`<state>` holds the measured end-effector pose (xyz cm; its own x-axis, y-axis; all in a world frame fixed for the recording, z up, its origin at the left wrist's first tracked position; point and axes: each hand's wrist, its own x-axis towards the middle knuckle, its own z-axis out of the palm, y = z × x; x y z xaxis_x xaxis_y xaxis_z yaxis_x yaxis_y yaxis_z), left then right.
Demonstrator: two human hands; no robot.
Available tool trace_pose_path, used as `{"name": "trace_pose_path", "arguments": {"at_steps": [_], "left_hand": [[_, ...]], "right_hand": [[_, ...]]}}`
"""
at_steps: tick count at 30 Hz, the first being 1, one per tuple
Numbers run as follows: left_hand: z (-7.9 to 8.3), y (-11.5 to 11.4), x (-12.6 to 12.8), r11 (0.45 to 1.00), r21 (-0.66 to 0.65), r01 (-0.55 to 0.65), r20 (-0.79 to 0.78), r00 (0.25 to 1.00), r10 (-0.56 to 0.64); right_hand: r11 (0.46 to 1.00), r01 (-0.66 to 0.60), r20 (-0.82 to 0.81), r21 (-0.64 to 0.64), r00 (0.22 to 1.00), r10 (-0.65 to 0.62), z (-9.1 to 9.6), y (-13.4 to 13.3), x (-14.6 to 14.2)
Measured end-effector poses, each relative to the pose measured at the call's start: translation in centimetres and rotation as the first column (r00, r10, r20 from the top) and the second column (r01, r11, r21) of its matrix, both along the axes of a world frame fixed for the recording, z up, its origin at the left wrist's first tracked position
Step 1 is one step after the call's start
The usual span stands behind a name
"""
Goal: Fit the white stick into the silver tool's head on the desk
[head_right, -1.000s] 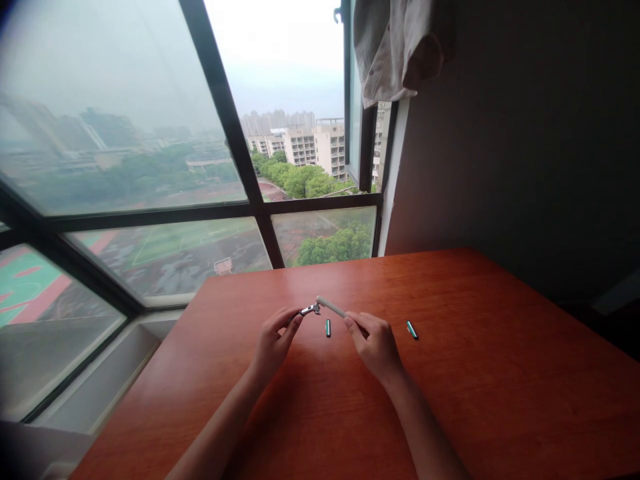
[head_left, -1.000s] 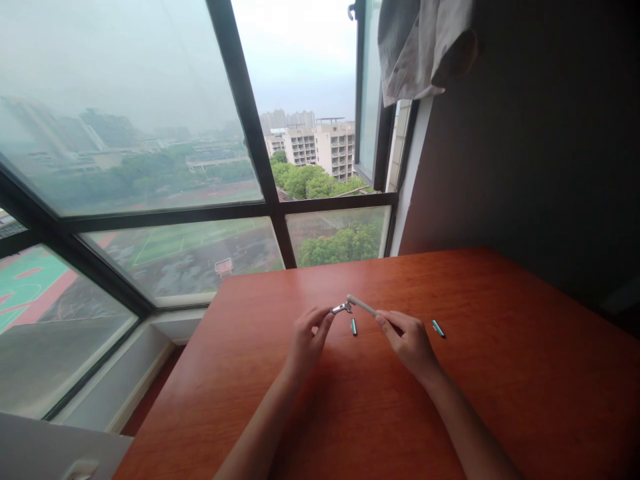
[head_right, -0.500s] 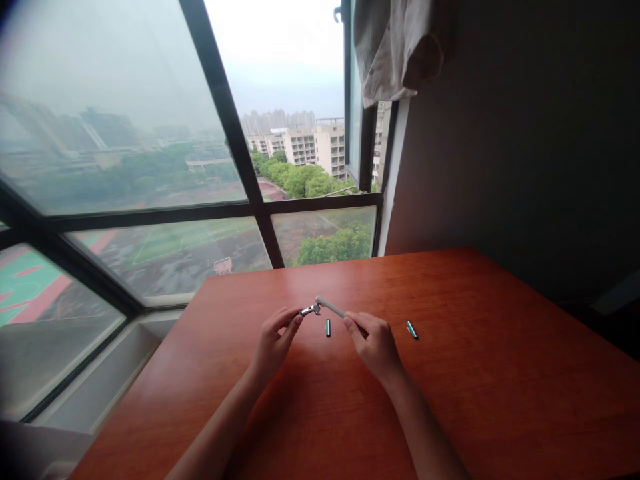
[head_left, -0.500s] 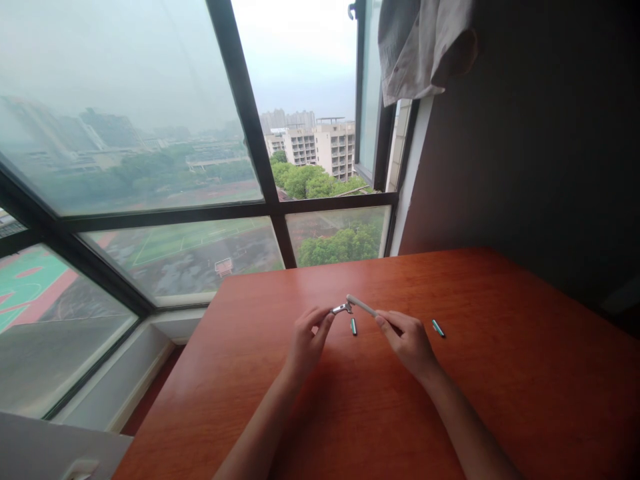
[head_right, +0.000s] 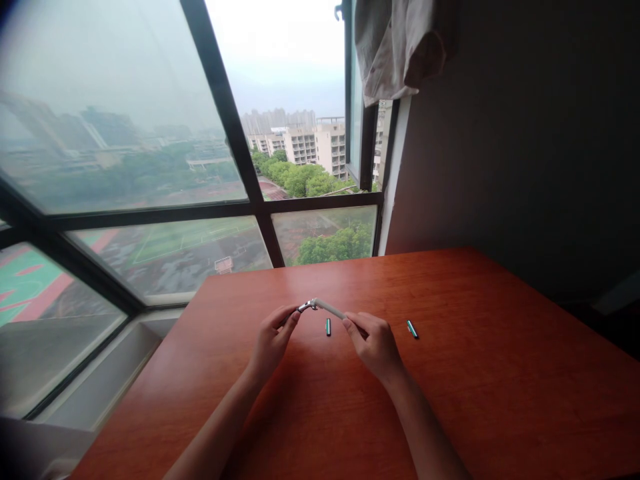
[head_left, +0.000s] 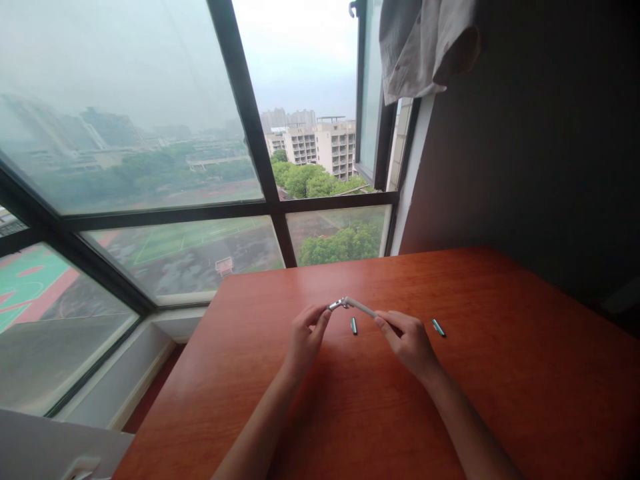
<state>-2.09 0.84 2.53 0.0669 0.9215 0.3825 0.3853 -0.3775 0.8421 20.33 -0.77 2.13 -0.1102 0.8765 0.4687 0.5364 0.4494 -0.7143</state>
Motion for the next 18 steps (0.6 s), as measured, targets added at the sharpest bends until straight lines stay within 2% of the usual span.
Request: {"name": "trace_pose_path", "arguments": {"at_steps": [18], "left_hand": [[-0.06,0.01,0.11,0.999,-0.039,-0.033,0.065,0.997,0.036]], "right_hand": [[1.0,-0.029,0.047,0.011,0.998,0.029,-0.21,-0.07,0.09]]}}
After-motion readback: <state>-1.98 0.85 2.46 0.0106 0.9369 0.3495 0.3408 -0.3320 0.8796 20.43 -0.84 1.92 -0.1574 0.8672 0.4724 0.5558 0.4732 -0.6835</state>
